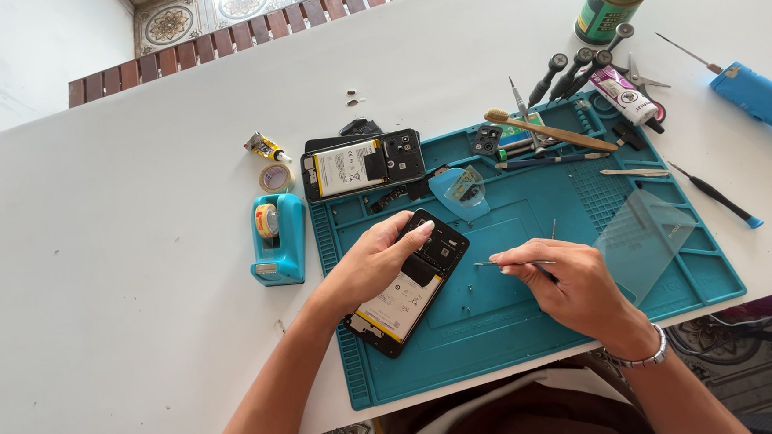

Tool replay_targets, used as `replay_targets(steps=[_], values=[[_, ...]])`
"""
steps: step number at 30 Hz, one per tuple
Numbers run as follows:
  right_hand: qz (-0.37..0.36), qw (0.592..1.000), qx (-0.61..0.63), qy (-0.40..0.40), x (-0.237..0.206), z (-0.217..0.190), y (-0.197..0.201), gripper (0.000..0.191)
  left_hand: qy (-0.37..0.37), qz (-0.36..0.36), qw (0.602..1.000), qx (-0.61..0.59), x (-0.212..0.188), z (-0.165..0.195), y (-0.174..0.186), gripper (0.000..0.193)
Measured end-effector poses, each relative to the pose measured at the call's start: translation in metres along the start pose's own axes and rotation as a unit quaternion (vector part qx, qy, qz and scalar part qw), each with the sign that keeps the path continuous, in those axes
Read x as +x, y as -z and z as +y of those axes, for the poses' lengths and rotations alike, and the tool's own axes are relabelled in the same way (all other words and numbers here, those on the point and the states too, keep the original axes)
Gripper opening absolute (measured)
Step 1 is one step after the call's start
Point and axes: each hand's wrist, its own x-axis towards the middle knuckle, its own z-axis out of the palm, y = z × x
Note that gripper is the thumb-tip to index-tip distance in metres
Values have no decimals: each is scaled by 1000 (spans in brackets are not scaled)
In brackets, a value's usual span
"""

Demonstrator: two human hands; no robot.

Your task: The person holds an opened smartphone in one hand and uses tweezers to work on its internal components, repeatedly picking at and repositioning small parts inside the phone body over a teal repair mat. A second disassembled phone with its battery exposed lies on the mat beside the work area.

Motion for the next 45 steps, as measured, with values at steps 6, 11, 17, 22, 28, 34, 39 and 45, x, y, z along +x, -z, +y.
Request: replay_targets(steps=[6,11,17,22,28,34,39,45], values=[[-1,1000,10,-10,-1,0,0,9,3,-3,1000,0,0,0,0,39],[-2,1000,8,-24,-1,0,1,12,-7,-3,1000,-3,0,1,0,39],[-8,998,14,-55,2,-2,2,13,-3,-3,1000,-2,0,3,1,39],[-6,996,14,-87,2,-4,2,12,1,-6,1000,-2,1,3,0,39],[1,994,17,-110,5,-5,-1,11,6,-8,1000,-29,-2,6,1,40],[34,996,41,-68,0,-2,2,12,40,-60,993,-91,-2,2,6,44],[72,993,49,-75,-6,-3,5,12,-83,-43,996,5,-2,-10,5,60],[96,983,153,18,2,-18,-3,12,115,-114,986,-43,-2,-11,7,71]])
